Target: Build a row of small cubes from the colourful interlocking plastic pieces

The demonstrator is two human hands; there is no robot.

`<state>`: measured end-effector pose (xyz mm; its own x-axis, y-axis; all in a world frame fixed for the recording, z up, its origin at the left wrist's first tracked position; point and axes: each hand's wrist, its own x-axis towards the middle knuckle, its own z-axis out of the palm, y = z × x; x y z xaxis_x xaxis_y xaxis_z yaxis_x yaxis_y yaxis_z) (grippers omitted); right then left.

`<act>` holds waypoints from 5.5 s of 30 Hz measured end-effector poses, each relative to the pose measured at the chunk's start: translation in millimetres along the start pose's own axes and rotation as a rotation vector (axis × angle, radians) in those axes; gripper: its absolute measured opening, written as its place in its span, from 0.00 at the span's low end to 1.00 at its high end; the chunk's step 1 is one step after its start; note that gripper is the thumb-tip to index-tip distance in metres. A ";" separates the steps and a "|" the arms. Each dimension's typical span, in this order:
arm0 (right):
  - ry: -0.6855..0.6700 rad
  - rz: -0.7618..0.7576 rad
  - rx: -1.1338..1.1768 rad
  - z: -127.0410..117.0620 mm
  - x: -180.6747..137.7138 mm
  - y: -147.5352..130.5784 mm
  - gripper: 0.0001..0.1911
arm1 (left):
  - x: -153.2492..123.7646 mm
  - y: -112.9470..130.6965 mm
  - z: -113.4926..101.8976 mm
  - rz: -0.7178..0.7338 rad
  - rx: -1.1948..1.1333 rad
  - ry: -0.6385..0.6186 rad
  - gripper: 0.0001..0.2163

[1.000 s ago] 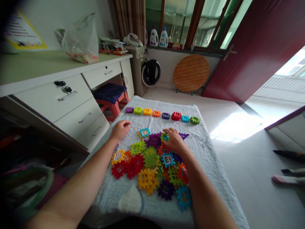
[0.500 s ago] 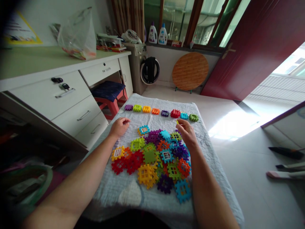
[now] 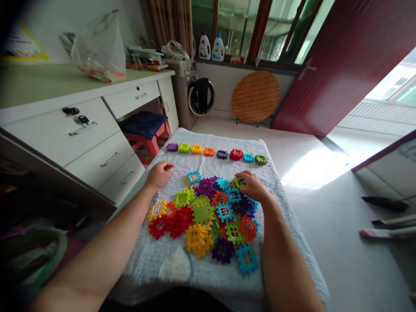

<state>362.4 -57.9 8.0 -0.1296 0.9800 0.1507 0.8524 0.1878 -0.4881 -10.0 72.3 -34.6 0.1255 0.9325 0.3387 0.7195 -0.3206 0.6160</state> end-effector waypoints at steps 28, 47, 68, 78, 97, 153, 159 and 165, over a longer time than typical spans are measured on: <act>-0.268 -0.381 -0.214 61.8 37.3 -178.9 0.23 | -1.6 4.7 -1.7 -0.012 -0.020 0.000 0.09; -0.163 -0.260 -0.226 55.6 99.8 -151.2 0.32 | -1.3 6.7 -2.7 -0.037 -0.008 -0.017 0.09; -0.076 0.005 -0.270 104.0 270.1 -141.1 0.32 | -1.7 7.6 1.0 -0.070 0.005 -0.018 0.09; -0.110 0.004 -0.289 116.0 269.2 -133.6 0.31 | -2.0 10.6 -1.5 -0.086 0.006 -0.029 0.09; 0.065 -0.105 -0.104 46.9 224.8 -114.5 0.35 | -0.9 7.9 1.3 -0.070 0.049 -0.024 0.08; -0.409 -0.479 -0.292 68.7 53.4 -162.9 0.21 | 0.9 5.2 2.3 -0.023 0.072 -0.001 0.09; -0.265 -0.413 -0.176 62.2 65.7 -144.7 0.21 | 2.0 3.3 3.9 -0.018 0.080 -0.008 0.09; -0.358 -0.384 -0.057 12.9 33.0 -140.9 0.17 | 0.6 5.8 1.3 -0.020 0.054 -0.007 0.09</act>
<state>231.5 -51.2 70.6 -0.5945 0.8041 0.0018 0.7343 0.5438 -0.4063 -4.9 71.2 -31.8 0.1149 0.9398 0.3219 0.7580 -0.2924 0.5831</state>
